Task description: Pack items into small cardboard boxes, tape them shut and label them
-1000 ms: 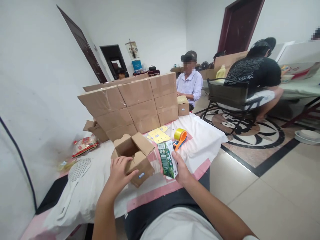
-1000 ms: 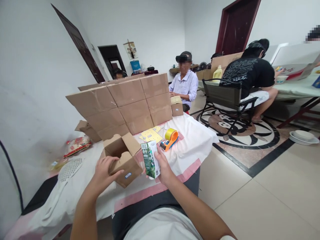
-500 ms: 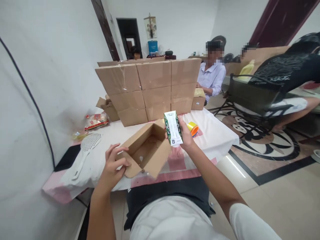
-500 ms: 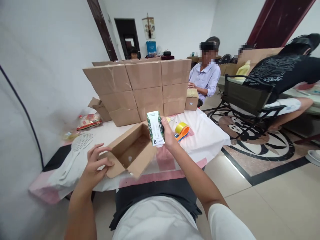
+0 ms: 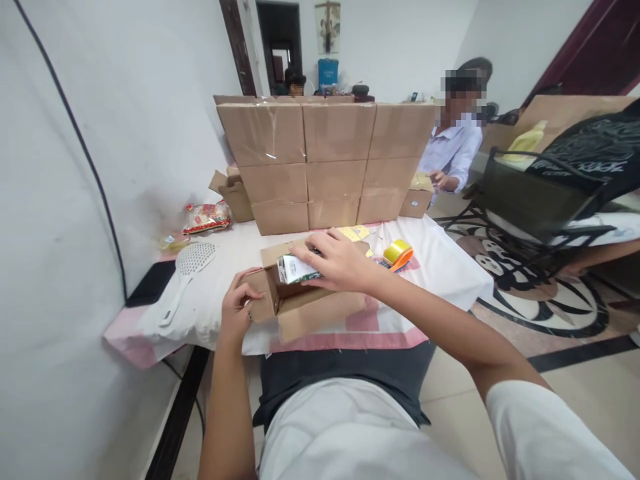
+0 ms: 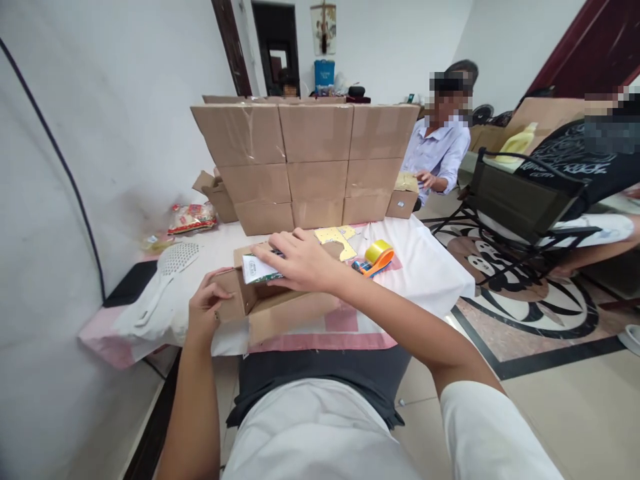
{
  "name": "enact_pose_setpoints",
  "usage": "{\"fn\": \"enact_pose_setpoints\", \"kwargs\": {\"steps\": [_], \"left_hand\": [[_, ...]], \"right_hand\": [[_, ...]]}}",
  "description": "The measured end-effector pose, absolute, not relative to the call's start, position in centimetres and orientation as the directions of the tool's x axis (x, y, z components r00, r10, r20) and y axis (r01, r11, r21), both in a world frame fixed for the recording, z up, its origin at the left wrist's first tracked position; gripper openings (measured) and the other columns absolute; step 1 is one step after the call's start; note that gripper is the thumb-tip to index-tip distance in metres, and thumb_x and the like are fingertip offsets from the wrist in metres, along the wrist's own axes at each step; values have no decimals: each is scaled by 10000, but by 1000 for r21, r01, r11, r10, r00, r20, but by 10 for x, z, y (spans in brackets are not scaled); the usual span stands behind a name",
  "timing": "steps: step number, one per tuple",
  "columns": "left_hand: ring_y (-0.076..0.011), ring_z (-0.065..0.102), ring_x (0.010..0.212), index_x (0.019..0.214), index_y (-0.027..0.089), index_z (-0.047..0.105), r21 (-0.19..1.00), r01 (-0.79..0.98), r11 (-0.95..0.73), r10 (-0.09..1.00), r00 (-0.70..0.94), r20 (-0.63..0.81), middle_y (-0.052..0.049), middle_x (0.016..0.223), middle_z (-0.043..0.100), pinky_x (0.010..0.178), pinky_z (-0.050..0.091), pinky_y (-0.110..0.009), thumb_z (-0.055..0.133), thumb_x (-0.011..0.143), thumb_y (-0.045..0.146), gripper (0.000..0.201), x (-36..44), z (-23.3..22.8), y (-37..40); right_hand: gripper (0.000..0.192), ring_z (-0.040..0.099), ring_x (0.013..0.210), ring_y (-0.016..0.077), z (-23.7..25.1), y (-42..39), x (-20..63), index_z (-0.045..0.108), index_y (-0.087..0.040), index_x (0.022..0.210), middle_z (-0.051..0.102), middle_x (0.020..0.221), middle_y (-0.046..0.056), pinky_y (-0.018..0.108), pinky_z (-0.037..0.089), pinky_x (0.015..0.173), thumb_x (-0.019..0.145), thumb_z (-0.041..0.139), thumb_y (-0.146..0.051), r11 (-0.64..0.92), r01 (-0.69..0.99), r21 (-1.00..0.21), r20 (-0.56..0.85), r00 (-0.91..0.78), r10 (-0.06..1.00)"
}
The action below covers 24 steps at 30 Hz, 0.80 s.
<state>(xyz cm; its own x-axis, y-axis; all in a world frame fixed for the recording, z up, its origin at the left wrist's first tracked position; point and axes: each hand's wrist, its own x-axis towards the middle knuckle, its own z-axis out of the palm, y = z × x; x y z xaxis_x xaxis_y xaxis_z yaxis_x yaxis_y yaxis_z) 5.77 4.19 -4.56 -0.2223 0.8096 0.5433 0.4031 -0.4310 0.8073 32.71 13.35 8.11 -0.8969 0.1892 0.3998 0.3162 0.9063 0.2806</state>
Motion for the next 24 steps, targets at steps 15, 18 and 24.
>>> {"fn": "enact_pose_setpoints", "kwargs": {"steps": [15, 18, 24], "left_hand": [[-164, 608, 632, 597, 180, 613, 935, 29, -353, 847, -416, 333, -16, 686, 660, 574, 471, -256, 795, 575, 321, 231, 40, -74, 94], [-177, 660, 702, 627, 189, 607, 935, -38, -353, 853, -424, 304, -14, 758, 715, 659, 527, -285, 784, 599, 285, 203, 42, -72, 101], [-184, 672, 696, 653, 201, 598, 943, 9, -333, 858, -412, 307, -7, 735, 713, 662, 528, -295, 762, 638, 305, 195, 42, -71, 103]], "right_hand": [[323, 644, 951, 259, 32, 181, 280, 546, -79, 1309, 631, 1233, 183, 401, 513, 762, 1052, 371, -164, 836, 167, 523, 81, -986, 147], [336, 695, 952, 273, 18, 193, 268, 541, -103, 1300, 632, 1243, 188, 395, 549, 702, 997, 554, -247, 875, 170, 454, -29, -978, 206], [400, 735, 1031, 309, -1, 211, 252, 563, -64, 1325, 658, 1261, 215, 430, 598, 776, 938, 599, -160, 914, 172, 366, -144, -960, 239]]}}
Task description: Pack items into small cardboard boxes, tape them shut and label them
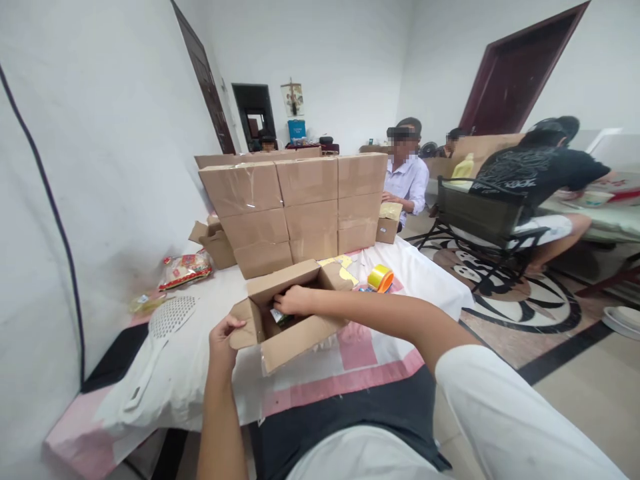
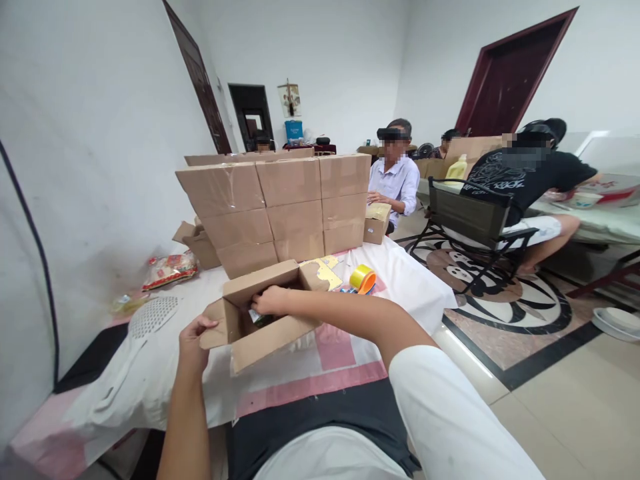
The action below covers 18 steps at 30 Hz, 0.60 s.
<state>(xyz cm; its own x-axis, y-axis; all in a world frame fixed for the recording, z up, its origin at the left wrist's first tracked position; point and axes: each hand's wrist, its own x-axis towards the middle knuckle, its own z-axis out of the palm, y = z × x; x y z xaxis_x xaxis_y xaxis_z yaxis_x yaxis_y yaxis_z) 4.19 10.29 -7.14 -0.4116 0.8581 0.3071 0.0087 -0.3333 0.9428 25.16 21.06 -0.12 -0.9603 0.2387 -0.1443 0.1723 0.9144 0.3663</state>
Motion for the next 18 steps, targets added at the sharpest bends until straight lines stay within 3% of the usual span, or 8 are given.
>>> {"fn": "enact_pose_setpoints", "kwargs": {"steps": [6, 11, 14, 18], "left_hand": [[-144, 562, 537, 572, 193, 563, 921, 72, -384, 839, -389, 380, 19, 573, 597, 525, 432, -242, 784, 533, 347, 273, 39, -68, 107], [-139, 552, 563, 562, 191, 577, 934, 22, -357, 831, -448, 328, 14, 587, 588, 556, 436, -247, 803, 527, 375, 293, 38, -81, 109], [-155, 586, 604, 567, 194, 585, 934, -18, -356, 831, -463, 308, -4, 621, 620, 593, 463, -265, 817, 537, 375, 295, 37, -89, 113], [-174, 622, 630, 560, 193, 579, 923, -72, -378, 831, -466, 304, -22, 642, 645, 627, 495, -289, 832, 547, 394, 323, 40, -92, 116]], "right_hand": [[376, 730, 1082, 306, -1, 204, 252, 580, -45, 1331, 689, 1258, 241, 448, 599, 855, 968, 491, -89, 901, 269, 339, -160, -928, 337], [372, 738, 1060, 342, 1, 197, 260, 616, 10, 1259, 707, 1197, 286, 480, 596, 859, 945, 419, -16, 873, 365, 325, -172, -884, 434], [390, 742, 1048, 349, 4, 198, 266, 603, 6, 1294, 696, 1219, 286, 464, 597, 854, 919, 512, -47, 870, 380, 316, -190, -873, 450], [563, 738, 1029, 345, 6, 198, 267, 538, -21, 1393, 660, 1300, 263, 446, 593, 847, 861, 676, -145, 885, 355, 302, -215, -879, 426]]}}
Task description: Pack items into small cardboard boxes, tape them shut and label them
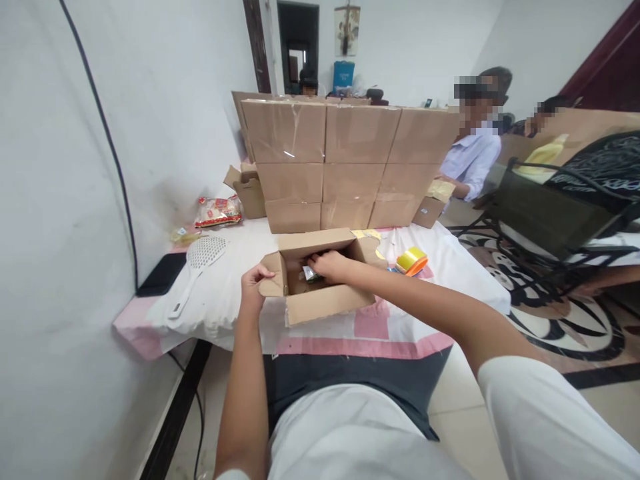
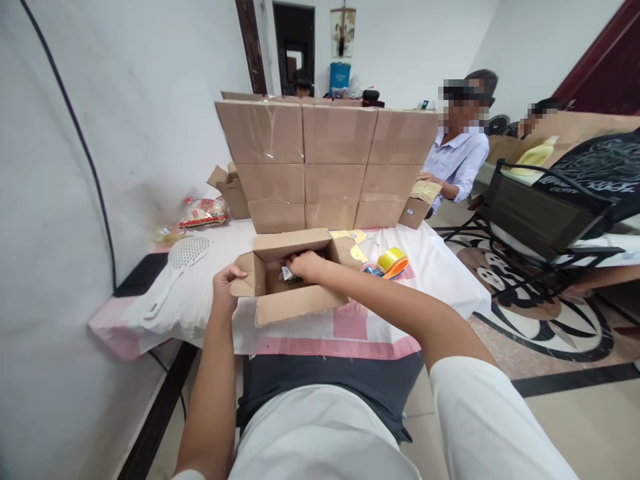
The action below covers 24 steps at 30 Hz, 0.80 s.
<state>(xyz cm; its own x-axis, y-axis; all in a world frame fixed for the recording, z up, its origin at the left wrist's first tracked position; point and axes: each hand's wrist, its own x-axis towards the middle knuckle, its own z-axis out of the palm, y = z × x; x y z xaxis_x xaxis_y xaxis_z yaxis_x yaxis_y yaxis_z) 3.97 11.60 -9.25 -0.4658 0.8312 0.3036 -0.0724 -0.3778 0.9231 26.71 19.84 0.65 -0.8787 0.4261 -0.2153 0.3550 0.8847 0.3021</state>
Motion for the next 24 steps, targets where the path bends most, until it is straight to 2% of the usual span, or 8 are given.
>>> {"fn": "enact_pose_setpoints", "kwargs": {"steps": [4, 6, 10, 13, 17, 24], "left_hand": [[-169, 638, 651, 590, 193, 588, 912, -102, -397, 826, -472, 307, -20, 681, 666, 634, 502, -278, 842, 586, 370, 310, 46, -92, 111], [-169, 644, 668, 607, 195, 597, 910, -108, -400, 826, -474, 306, -18, 707, 677, 638, 505, -275, 843, 604, 353, 293, 48, -93, 107], [-164, 619, 640, 577, 193, 581, 910, -106, -400, 823, -478, 306, -14, 674, 660, 616, 484, -270, 859, 567, 354, 321, 48, -92, 106], [-161, 604, 627, 548, 187, 575, 915, -98, -392, 825, -477, 302, -17, 649, 651, 613, 464, -264, 860, 540, 362, 335, 47, -90, 108], [-153, 561, 578, 532, 186, 581, 926, -89, -367, 839, -462, 288, -11, 599, 614, 577, 434, -260, 822, 545, 339, 285, 46, -86, 109], [-125, 483, 544, 513, 184, 578, 908, -47, -417, 795, -503, 340, 12, 541, 524, 546, 364, -232, 728, 571, 251, 174, 58, -82, 101]], "right_hand": [[569, 702, 1116, 335, 2, 198, 264, 523, -44, 1403, 608, 1392, 258, 442, 582, 883, 886, 696, -208, 931, 252, 265, -219, -924, 312], [594, 682, 1155, 337, -1, 198, 263, 516, -49, 1409, 592, 1415, 259, 442, 578, 894, 877, 718, -217, 935, 245, 256, -201, -933, 299], [580, 698, 1101, 336, -8, 194, 263, 522, -64, 1417, 612, 1385, 251, 444, 574, 880, 878, 700, -186, 916, 314, 250, -164, -919, 360], [478, 697, 1076, 330, -12, 190, 263, 528, -69, 1420, 625, 1345, 251, 431, 570, 838, 946, 550, -129, 885, 385, 261, -114, -898, 425], [482, 679, 1089, 328, -15, 188, 261, 495, -69, 1464, 605, 1354, 270, 411, 565, 806, 997, 382, -94, 841, 466, 276, -70, -863, 501], [519, 681, 1116, 331, -13, 203, 262, 479, -113, 1507, 585, 1407, 263, 436, 590, 839, 1010, 332, -80, 825, 480, 299, -42, -857, 513]]}}
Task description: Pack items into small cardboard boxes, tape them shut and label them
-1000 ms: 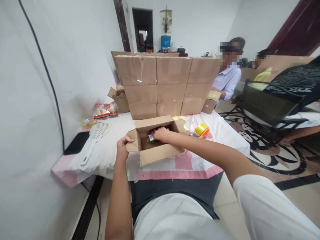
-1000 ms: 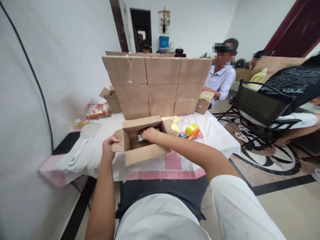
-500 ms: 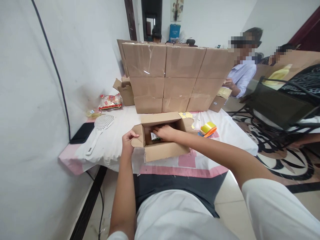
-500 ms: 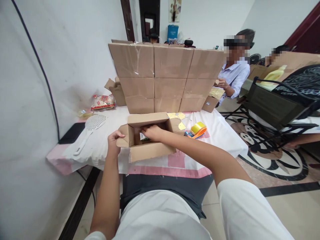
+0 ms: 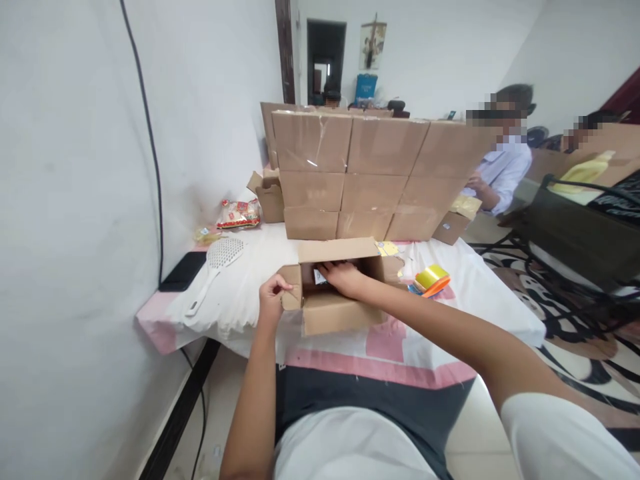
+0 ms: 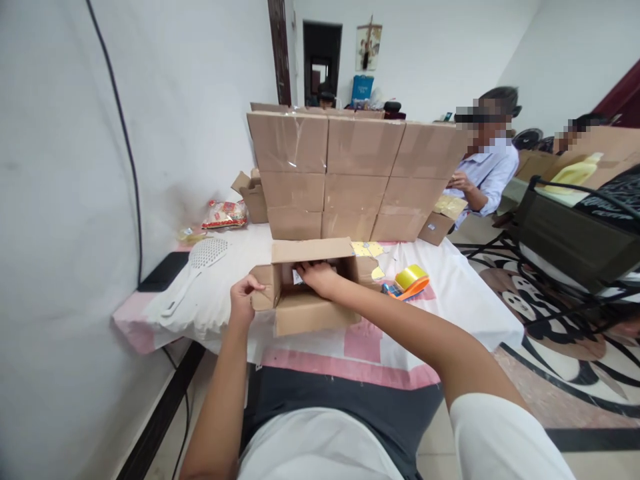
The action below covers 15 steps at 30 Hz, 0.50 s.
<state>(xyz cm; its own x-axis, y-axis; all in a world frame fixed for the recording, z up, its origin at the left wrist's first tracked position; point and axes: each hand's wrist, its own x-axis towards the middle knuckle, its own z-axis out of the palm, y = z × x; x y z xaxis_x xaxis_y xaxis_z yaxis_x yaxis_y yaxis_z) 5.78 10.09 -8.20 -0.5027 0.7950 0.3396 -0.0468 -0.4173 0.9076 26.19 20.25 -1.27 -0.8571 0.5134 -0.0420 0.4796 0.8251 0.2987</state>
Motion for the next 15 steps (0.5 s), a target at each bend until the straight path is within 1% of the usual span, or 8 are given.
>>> {"fn": "enact_pose_setpoints", "kwargs": {"steps": [2, 4, 7, 9, 11, 12, 14, 15], "left_hand": [[-119, 462, 539, 506, 184, 570, 898, -38, -439, 770, -531, 354, 22, 529, 497, 550, 354, -229, 712, 579, 248, 173, 62, -84, 101], [-119, 459, 543, 505, 184, 563, 893, -34, -450, 749, -559, 356, 25, 532, 492, 555, 355, -229, 703, 580, 252, 172, 65, -86, 104], [-126, 488, 574, 527, 183, 571, 891, -33, -453, 728, -591, 348, 21, 566, 519, 577, 373, -232, 682, 576, 230, 130, 67, -89, 110], [-130, 506, 597, 544, 182, 575, 889, -31, -458, 714, -608, 347, 19, 586, 532, 595, 386, -233, 669, 581, 208, 104, 67, -89, 113], [-131, 512, 601, 553, 183, 573, 883, -27, -469, 697, -624, 352, 20, 594, 535, 595, 387, -232, 660, 588, 196, 96, 69, -86, 116], [-131, 511, 598, 557, 184, 570, 878, -24, -478, 686, -634, 356, 20, 596, 535, 590, 384, -231, 657, 592, 196, 95, 69, -85, 117], [-132, 513, 600, 570, 187, 568, 867, -16, -498, 658, -658, 366, 21, 605, 541, 587, 380, -230, 648, 604, 205, 89, 70, -81, 120], [-133, 517, 609, 577, 188, 569, 861, -10, -509, 642, -671, 372, 21, 611, 546, 593, 381, -229, 644, 609, 210, 85, 70, -79, 122]], "right_hand": [[526, 682, 1123, 332, -10, 207, 261, 481, -112, 1510, 593, 1404, 257, 461, 591, 887, 1003, 346, -73, 834, 459, 305, -55, -866, 497], [530, 682, 1125, 329, -8, 210, 261, 478, -111, 1512, 583, 1417, 259, 467, 592, 903, 1001, 343, -70, 843, 443, 305, -62, -874, 482], [523, 671, 1144, 334, -8, 212, 261, 488, -131, 1503, 569, 1433, 251, 430, 606, 845, 1005, 333, -78, 837, 460, 297, -56, -866, 496], [515, 661, 1163, 330, -9, 214, 261, 491, -146, 1500, 579, 1421, 240, 399, 605, 828, 1006, 360, -89, 832, 475, 286, -39, -862, 506], [504, 645, 1197, 334, -9, 219, 258, 505, -156, 1492, 602, 1393, 227, 392, 599, 847, 994, 442, -107, 843, 465, 271, -28, -871, 490], [512, 635, 1220, 340, -7, 222, 256, 515, -160, 1486, 614, 1382, 220, 400, 594, 874, 976, 517, -125, 855, 449, 259, -35, -880, 473], [625, 622, 1258, 349, 1, 229, 251, 527, -173, 1485, 628, 1392, 198, 414, 574, 941, 887, 709, -169, 885, 425, 191, -70, -893, 444], [703, 626, 1261, 347, 8, 231, 251, 531, -181, 1485, 635, 1403, 185, 413, 563, 967, 830, 788, -192, 895, 427, 125, -87, -894, 439]]}}
